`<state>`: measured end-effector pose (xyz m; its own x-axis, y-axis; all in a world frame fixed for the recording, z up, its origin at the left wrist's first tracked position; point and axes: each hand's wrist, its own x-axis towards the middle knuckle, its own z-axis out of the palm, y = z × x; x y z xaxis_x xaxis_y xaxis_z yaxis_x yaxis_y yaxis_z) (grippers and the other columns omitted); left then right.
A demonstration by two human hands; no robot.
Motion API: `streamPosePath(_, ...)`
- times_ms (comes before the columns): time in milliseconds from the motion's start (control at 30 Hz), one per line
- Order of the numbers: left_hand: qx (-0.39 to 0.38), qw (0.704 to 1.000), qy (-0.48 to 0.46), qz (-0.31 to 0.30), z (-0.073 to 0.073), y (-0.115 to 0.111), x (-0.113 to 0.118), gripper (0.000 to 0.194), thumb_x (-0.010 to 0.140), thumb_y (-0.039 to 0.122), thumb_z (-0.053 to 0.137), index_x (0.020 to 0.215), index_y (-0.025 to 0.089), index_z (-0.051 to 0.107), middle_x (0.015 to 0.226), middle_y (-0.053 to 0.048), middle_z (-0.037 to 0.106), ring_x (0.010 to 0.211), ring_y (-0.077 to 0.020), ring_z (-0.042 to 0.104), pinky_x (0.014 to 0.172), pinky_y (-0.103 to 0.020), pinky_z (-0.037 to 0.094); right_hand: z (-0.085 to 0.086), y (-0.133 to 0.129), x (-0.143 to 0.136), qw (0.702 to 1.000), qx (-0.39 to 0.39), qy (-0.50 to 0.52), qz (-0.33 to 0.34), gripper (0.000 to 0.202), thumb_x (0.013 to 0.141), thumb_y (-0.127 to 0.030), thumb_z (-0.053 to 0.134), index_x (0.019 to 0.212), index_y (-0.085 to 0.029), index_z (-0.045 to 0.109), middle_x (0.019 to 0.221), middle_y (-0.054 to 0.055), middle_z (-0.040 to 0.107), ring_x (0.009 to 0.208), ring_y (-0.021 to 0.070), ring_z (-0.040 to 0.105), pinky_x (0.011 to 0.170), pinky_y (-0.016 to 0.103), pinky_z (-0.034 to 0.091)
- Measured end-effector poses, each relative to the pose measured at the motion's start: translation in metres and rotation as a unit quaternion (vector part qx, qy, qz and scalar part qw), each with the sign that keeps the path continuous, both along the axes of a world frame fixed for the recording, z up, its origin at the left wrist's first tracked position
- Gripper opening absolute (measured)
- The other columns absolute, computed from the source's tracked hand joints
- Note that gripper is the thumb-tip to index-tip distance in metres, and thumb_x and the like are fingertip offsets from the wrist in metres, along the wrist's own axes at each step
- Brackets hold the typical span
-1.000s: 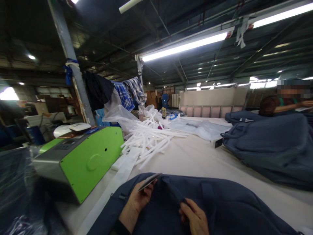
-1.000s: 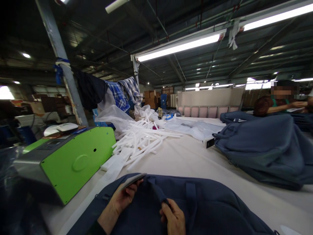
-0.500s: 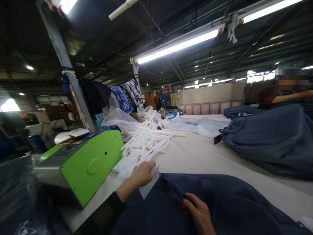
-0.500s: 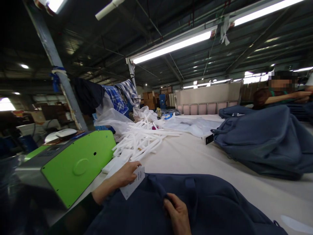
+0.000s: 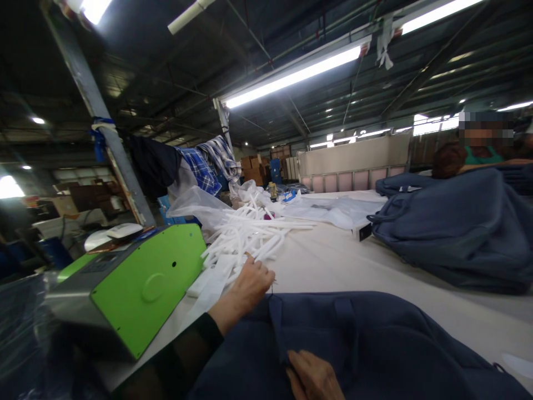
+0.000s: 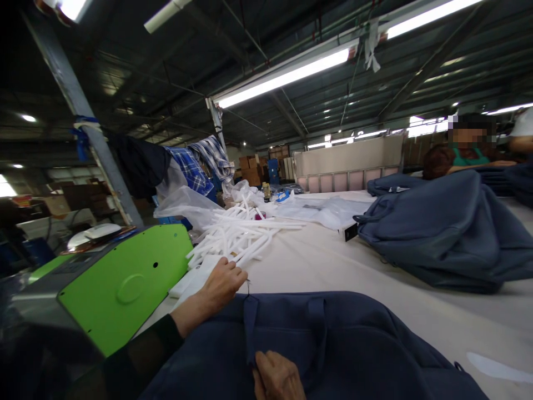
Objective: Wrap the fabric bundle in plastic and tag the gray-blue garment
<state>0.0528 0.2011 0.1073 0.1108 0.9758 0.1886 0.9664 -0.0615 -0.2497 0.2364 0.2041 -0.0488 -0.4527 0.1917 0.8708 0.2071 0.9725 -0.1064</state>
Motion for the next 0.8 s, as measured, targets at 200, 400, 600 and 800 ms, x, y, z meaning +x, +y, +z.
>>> streamPosePath(200,0.026,0.973,0.078,-0.214,-0.042,0.003,0.042,0.023,0.089,0.013,0.048,0.072,0.016,0.062,0.071,-0.008,0.063,0.077,-0.0216,0.053,0.081,-0.041,0.037,-0.010,0.001,-0.008,0.998,0.047,0.027,0.015,0.024,0.078,-0.003,0.036,0.088,-0.016,0.054,0.055,-0.002,0.054,0.044,0.0112,0.051,0.044,0.023,0.036)
streamPosePath(400,0.216,0.891,0.167,-0.363,-0.074,-0.017,0.049,0.021,0.083,0.009,0.053,0.065,0.016,0.060,0.067,-0.004,0.058,0.086,-0.0237,0.053,0.103,-0.049,0.027,-0.013,0.001,-0.002,0.998,-0.059,0.025,0.008,0.022,0.067,-0.006,0.036,0.069,-0.021,0.052,0.052,-0.002,0.054,0.043,0.0120,0.053,0.044,0.025,0.034)
streamPosePath(600,0.202,0.892,0.163,-0.369,-0.064,-0.024,0.035,0.025,0.089,0.010,0.047,0.070,0.015,0.061,0.075,-0.003,0.058,0.093,-0.0219,0.052,0.100,-0.051,0.033,-0.003,0.016,0.003,0.666,-0.722,0.149,0.116,0.040,0.074,-0.054,0.055,0.092,-0.018,0.062,0.082,0.005,0.068,0.071,0.0201,0.064,0.061,0.029,0.049)
streamPosePath(800,0.184,0.871,0.111,-0.441,-0.078,-0.019,0.048,0.023,0.088,0.008,0.050,0.073,0.016,0.065,0.077,-0.001,0.062,0.097,-0.0204,0.052,0.110,-0.050,0.029,0.014,0.018,0.005,0.509,-0.798,0.248,0.208,0.063,0.050,-0.064,0.079,0.096,-0.022,0.068,0.108,0.005,0.068,0.111,0.0253,0.057,0.084,0.030,0.050)
